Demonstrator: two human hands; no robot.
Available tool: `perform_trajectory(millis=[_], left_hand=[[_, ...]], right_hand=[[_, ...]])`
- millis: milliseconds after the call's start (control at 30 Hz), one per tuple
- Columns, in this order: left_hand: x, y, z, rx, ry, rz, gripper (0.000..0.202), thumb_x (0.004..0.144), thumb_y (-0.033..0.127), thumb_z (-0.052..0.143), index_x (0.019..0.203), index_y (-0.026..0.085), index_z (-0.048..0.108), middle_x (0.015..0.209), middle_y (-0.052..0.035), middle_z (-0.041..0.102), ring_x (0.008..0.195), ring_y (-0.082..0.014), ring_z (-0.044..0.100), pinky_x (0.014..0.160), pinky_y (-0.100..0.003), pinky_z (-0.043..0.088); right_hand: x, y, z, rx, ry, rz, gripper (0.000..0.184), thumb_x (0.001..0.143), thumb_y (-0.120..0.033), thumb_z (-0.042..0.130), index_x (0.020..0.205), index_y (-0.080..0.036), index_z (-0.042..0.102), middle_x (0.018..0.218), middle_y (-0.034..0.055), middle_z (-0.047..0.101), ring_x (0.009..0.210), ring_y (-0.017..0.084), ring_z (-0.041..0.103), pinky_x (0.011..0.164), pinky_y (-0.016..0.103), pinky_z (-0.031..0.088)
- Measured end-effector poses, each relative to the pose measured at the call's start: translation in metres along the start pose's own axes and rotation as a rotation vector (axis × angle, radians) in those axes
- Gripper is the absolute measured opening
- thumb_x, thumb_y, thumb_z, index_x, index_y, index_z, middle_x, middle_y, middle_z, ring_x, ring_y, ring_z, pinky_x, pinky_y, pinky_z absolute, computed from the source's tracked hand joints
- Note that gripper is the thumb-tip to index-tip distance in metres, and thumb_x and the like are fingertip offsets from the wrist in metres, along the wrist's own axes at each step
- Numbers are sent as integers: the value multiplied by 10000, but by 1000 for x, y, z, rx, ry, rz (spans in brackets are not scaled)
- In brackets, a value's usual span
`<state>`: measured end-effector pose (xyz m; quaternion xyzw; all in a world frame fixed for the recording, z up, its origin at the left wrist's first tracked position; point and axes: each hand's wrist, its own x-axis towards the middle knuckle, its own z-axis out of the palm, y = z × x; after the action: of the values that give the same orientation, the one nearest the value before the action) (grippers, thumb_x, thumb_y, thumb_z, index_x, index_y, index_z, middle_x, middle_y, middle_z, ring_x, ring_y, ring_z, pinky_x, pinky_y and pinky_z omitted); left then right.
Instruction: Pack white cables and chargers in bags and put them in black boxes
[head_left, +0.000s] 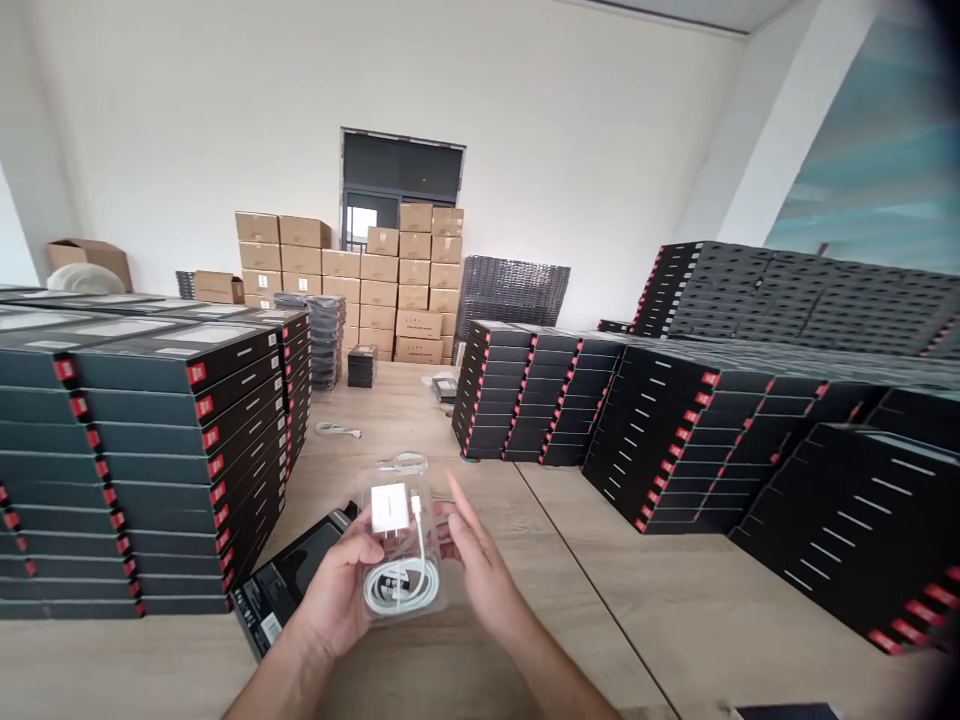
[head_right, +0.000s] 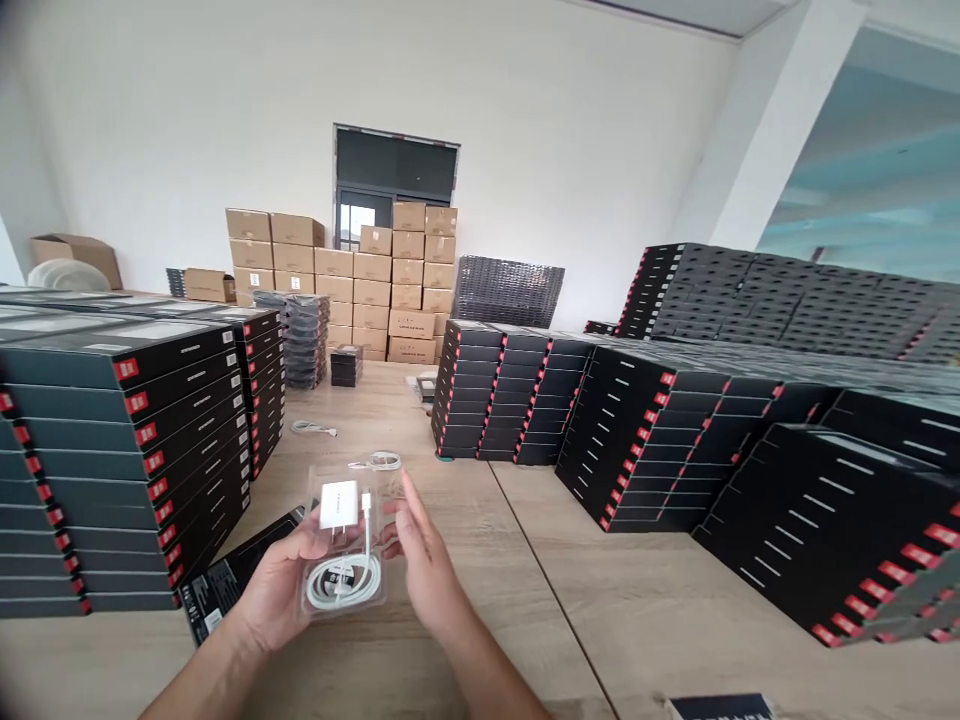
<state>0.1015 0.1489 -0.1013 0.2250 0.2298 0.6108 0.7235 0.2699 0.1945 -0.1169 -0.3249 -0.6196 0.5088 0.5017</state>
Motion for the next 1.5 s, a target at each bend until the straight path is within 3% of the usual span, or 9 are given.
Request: perform_trajectory(millis=[200, 400, 500, 600, 767, 1000, 1167, 1300, 1500], left_hand=[[-2, -5, -1, 110, 21, -127, 423, 516, 107, 623, 934, 160, 658, 799, -59, 726, 686, -219, 677, 647, -334, 525], [1, -9, -5, 404, -67, -98, 497, 621, 203, 681, 1108, 165, 591, 879, -65, 705, 738, -207, 658, 680, -318, 507], [6, 6, -15, 762, 111, 201, 650, 736, 393, 670, 1318, 242, 421, 1202, -95, 632, 1037, -256, 636, 902, -396, 486], [8, 26, -29, 1390, 306, 443, 627, 751, 511, 619, 1289, 241, 443, 1373, -121, 515, 1262, -303, 498, 1061, -455, 367], [6, 36, -47, 2100, 443, 171, 695, 646, 480, 652, 1268, 198, 525, 1470, -182, 417, 1370, -413, 352, 1113, -536, 225], [7, 31, -41, 2059, 295, 52, 718, 600, 355, 616, 1298, 201, 544, 1227, -173, 564, 1208, -411, 492, 968, -500, 365], [-2, 22, -20, 2069, 130, 229, 833, 577, 286, 619, 1392, 235, 450, 1254, -134, 523, 1211, -363, 466, 1006, -465, 318], [-10, 17, -5, 2119, 140, 412, 861, 638, 295, 597, 1458, 219, 348, 1322, -140, 471, 1217, -345, 434, 1026, -463, 286], [-9, 18, -8, 2173, 199, 633, 887, 650, 262, 624, 1477, 223, 307, 1290, -125, 462, 1212, -324, 422, 1119, -472, 182]], right_hand=[[8, -1, -13, 376, 16, 128, 700, 847, -552, 612, 1452, -281, 388, 902, 16, 661, 656, 144, 636, 564, 260, 487], [2, -14, -12, 265, -13, 175, 500, 767, -419, 743, 1216, -237, 617, 778, -23, 658, 592, 136, 634, 505, 244, 507], [6, -12, -19, 282, 112, 251, 398, 738, -358, 754, 1083, -193, 646, 757, 3, 701, 572, 165, 667, 491, 259, 516], [12, -6, -29, 371, 323, 309, 350, 720, -278, 745, 1030, -187, 613, 749, 24, 728, 580, 173, 687, 500, 249, 513], [17, -1, -39, 490, 441, 290, 352, 735, -205, 671, 1058, -238, 533, 704, -27, 711, 613, 145, 684, 592, 261, 540], [14, -4, -31, 571, 407, 245, 433, 724, -195, 682, 1134, -234, 548, 754, 3, 730, 647, 175, 687, 639, 314, 540], [11, -8, -18, 676, 331, 129, 581, 719, -240, 767, 1252, -261, 538, 830, -20, 715, 742, 149, 676, 786, 338, 549], [9, -10, -11, 578, 393, 7, 593, 750, -346, 773, 1296, -292, 547, 894, -29, 688, 796, 139, 656, 848, 352, 545], [9, -8, -18, 443, 357, 60, 584, 729, -336, 778, 1276, -251, 591, 841, -20, 674, 663, 132, 632, 633, 297, 550]])
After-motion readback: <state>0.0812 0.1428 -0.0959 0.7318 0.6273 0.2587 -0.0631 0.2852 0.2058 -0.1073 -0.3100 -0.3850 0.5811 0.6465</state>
